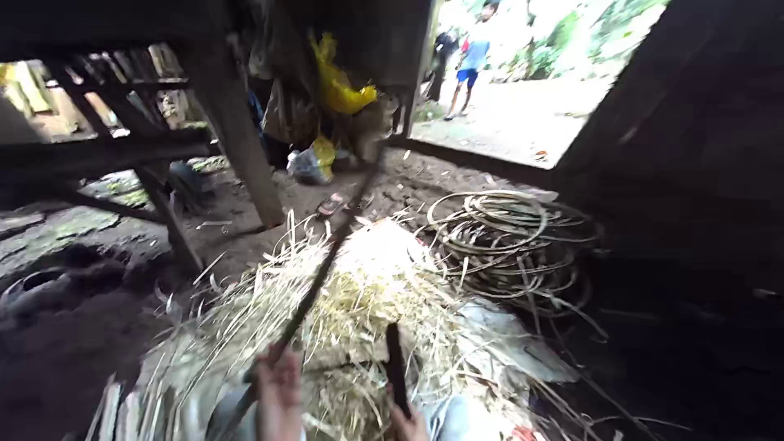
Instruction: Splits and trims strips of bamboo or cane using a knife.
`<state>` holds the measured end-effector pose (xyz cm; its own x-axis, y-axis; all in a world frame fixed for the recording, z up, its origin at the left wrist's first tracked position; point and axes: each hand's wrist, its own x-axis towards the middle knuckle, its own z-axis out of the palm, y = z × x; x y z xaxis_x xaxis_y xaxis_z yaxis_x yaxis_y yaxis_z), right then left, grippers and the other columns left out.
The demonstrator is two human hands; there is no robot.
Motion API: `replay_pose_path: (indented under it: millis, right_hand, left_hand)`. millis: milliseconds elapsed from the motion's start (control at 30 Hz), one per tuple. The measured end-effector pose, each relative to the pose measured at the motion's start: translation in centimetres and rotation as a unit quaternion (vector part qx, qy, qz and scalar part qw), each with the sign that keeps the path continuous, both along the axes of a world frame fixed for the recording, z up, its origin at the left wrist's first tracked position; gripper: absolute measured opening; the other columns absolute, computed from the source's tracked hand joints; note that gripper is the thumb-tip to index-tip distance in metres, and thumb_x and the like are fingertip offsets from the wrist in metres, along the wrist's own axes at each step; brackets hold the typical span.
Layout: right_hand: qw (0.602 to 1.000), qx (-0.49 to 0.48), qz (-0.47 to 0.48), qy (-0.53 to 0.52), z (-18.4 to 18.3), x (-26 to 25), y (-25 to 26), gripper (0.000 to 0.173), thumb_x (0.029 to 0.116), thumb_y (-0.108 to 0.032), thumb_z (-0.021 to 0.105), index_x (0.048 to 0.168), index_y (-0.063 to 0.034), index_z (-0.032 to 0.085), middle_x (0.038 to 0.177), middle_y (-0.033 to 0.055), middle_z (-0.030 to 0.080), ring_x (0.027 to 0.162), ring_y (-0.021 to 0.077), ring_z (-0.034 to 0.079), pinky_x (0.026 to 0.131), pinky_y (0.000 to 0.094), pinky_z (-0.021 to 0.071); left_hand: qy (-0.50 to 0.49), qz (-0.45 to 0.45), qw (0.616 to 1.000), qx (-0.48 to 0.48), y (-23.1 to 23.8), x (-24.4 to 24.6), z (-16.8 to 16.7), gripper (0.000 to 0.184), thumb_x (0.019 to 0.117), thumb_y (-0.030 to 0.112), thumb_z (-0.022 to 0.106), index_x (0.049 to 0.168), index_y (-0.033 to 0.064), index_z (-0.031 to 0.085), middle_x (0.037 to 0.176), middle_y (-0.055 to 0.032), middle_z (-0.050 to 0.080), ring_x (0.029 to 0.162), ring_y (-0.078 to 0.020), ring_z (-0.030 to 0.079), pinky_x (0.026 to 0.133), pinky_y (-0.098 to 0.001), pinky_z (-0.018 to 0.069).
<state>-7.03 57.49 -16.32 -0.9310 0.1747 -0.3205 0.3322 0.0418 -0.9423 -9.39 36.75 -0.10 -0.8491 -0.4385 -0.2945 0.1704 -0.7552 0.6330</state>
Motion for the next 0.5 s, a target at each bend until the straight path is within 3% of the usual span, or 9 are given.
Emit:
replay_pose_path:
  millis: [100,233,300,367,433,500]
  right_hand:
    - [0.994,0.027,0.001,0.108,4.5,-1.7,-0.2,0.034,0.1024,-0.017,0.051,0.125,0.0067,0.060,0.066,-0.0041,0.058,0.055,0.0027,0.056,0.056,0.0240,0.0534]
    - [0.980,-0.006,0.026,0.196,8.3,-4.5,-2.7,0.033,0.1022,-0.019,0.051,0.125,0.0023,0.062,0.065,-0.0124,0.056,0.052,-0.0022,0.051,0.053,0.0190,0.0496]
    - [0.983,-0.008,0.033,0.181,9.1,-5.2,-4.3,0.027,0.1006,-0.018,0.054,0.117,0.0007,0.064,0.065,-0.0108,0.057,0.051,-0.0008,0.052,0.053,0.0199,0.0511]
    - [0.986,0.009,0.043,0.163,9.3,-5.8,-5.7,0.013,0.1011,-0.019,0.057,0.097,-0.0072,0.062,0.061,-0.0104,0.054,0.049,-0.0001,0.051,0.052,0.0196,0.0497]
    - [0.987,-0.013,0.055,0.152,9.2,-6.0,-6.5,0.016,0.1021,-0.017,0.056,0.087,-0.0121,0.058,0.057,-0.0105,0.050,0.047,0.0005,0.048,0.051,0.0192,0.0463]
    - [0.988,-0.044,0.060,0.135,9.4,-6.4,-6.9,0.019,0.1024,-0.015,0.054,0.084,-0.0126,0.057,0.053,-0.0095,0.047,0.045,0.0026,0.046,0.049,0.0208,0.0451]
  left_hand:
    - [-0.034,-0.049,0.998,0.017,3.2,-0.4,-3.4,0.036,0.1138,0.025,0.029,0.140,0.0042,0.042,0.114,-0.0015,0.066,0.089,-0.0053,0.069,0.081,-0.0209,0.0575]
    - [-0.040,-0.094,0.992,0.070,4.6,0.1,-6.1,0.036,0.1133,0.021,0.031,0.144,0.0047,0.040,0.129,-0.0059,0.062,0.102,-0.0103,0.069,0.089,-0.0248,0.0567]
    - [-0.047,-0.111,0.990,0.072,4.8,0.7,-6.5,0.039,0.1135,0.022,0.029,0.147,0.0044,0.037,0.130,-0.0097,0.060,0.106,-0.0157,0.068,0.092,-0.0293,0.0564]
    - [-0.053,-0.127,0.989,0.055,4.7,1.1,-6.4,0.040,0.1135,0.024,0.027,0.147,0.0045,0.037,0.130,-0.0117,0.060,0.107,-0.0194,0.067,0.093,-0.0334,0.0560]
    - [-0.064,-0.158,0.985,0.024,4.0,1.4,-6.5,0.043,0.1138,0.028,0.025,0.148,0.0055,0.037,0.132,-0.0121,0.059,0.110,-0.0190,0.065,0.095,-0.0340,0.0542]
    - [-0.037,-0.255,0.965,-0.049,2.7,2.6,-7.2,0.051,0.1133,0.030,0.023,0.153,0.0001,0.033,0.145,-0.0149,0.053,0.124,-0.0188,0.059,0.104,-0.0358,0.0488]
